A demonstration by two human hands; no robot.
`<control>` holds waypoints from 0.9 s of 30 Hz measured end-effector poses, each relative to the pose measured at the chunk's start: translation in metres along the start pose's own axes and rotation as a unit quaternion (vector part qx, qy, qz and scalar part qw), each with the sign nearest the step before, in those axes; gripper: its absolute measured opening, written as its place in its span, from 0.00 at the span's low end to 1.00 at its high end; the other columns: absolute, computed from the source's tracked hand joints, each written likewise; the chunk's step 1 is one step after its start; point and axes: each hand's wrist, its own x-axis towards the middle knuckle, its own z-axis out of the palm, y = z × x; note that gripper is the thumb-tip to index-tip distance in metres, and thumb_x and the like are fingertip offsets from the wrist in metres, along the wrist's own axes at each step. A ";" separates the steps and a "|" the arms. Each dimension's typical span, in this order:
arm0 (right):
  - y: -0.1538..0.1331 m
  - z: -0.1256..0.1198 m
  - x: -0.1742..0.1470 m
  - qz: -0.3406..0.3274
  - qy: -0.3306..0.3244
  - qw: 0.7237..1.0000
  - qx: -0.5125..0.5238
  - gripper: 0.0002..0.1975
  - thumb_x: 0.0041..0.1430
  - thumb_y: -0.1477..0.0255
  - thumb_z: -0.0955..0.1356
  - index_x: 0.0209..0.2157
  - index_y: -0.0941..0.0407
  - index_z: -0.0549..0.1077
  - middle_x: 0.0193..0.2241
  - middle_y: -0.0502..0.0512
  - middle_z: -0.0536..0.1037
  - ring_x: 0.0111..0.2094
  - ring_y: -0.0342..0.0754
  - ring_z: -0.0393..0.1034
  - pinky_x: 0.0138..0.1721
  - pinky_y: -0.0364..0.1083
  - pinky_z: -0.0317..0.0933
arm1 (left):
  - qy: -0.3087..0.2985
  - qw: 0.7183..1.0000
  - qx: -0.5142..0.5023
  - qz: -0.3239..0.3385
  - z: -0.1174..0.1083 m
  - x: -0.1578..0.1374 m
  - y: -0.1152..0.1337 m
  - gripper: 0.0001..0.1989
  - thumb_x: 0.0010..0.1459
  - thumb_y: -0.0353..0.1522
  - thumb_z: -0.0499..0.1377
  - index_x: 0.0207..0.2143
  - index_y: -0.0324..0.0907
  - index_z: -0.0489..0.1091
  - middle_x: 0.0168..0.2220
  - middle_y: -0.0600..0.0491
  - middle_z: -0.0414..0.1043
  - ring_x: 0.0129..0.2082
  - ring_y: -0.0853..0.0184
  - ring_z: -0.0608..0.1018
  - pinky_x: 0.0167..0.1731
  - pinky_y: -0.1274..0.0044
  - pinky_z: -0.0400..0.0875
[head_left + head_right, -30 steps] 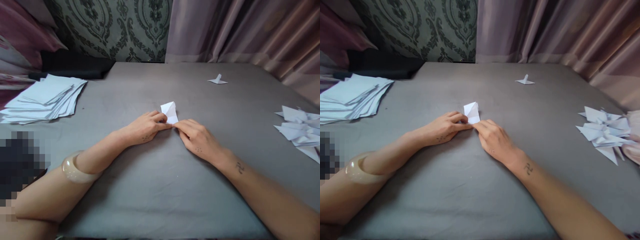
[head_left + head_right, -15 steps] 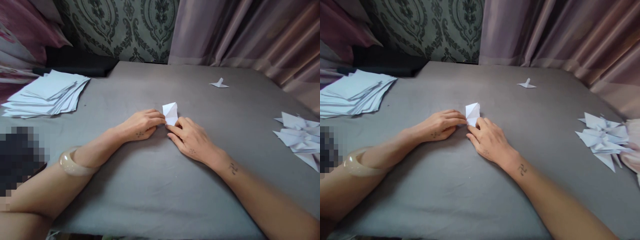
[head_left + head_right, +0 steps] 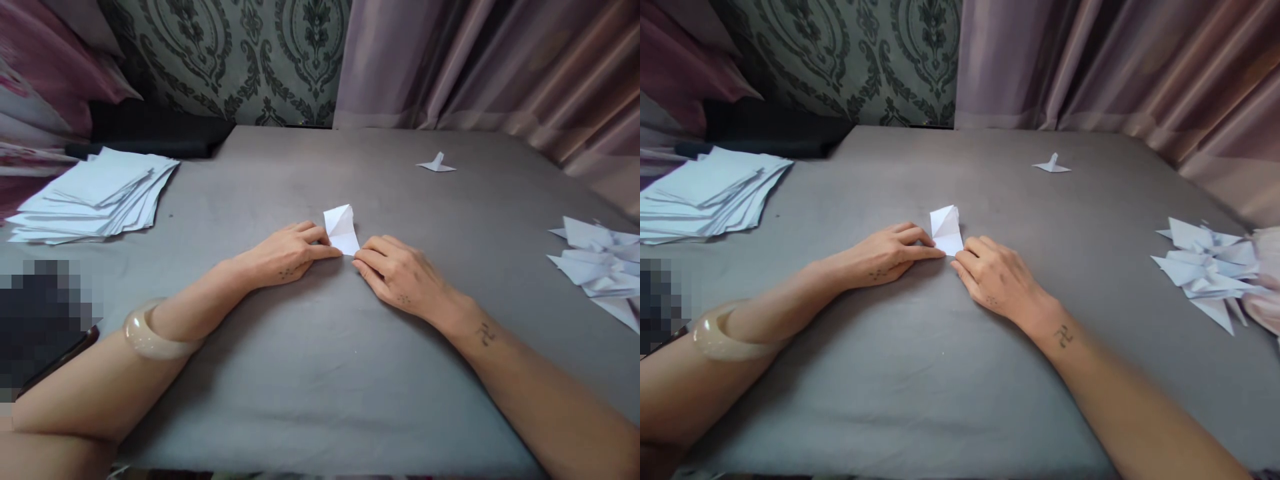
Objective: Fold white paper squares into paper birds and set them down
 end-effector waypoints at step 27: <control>0.001 0.019 0.018 0.225 0.095 0.937 0.251 0.07 0.56 0.66 0.68 0.32 0.54 0.74 0.28 0.49 0.74 0.25 0.42 0.65 0.28 0.43 0.58 | 0.100 0.991 -0.048 -0.076 0.008 0.008 0.004 0.10 0.63 0.28 0.50 0.40 0.40 0.72 0.41 0.48 0.73 0.40 0.65 0.75 0.39 0.75 0.70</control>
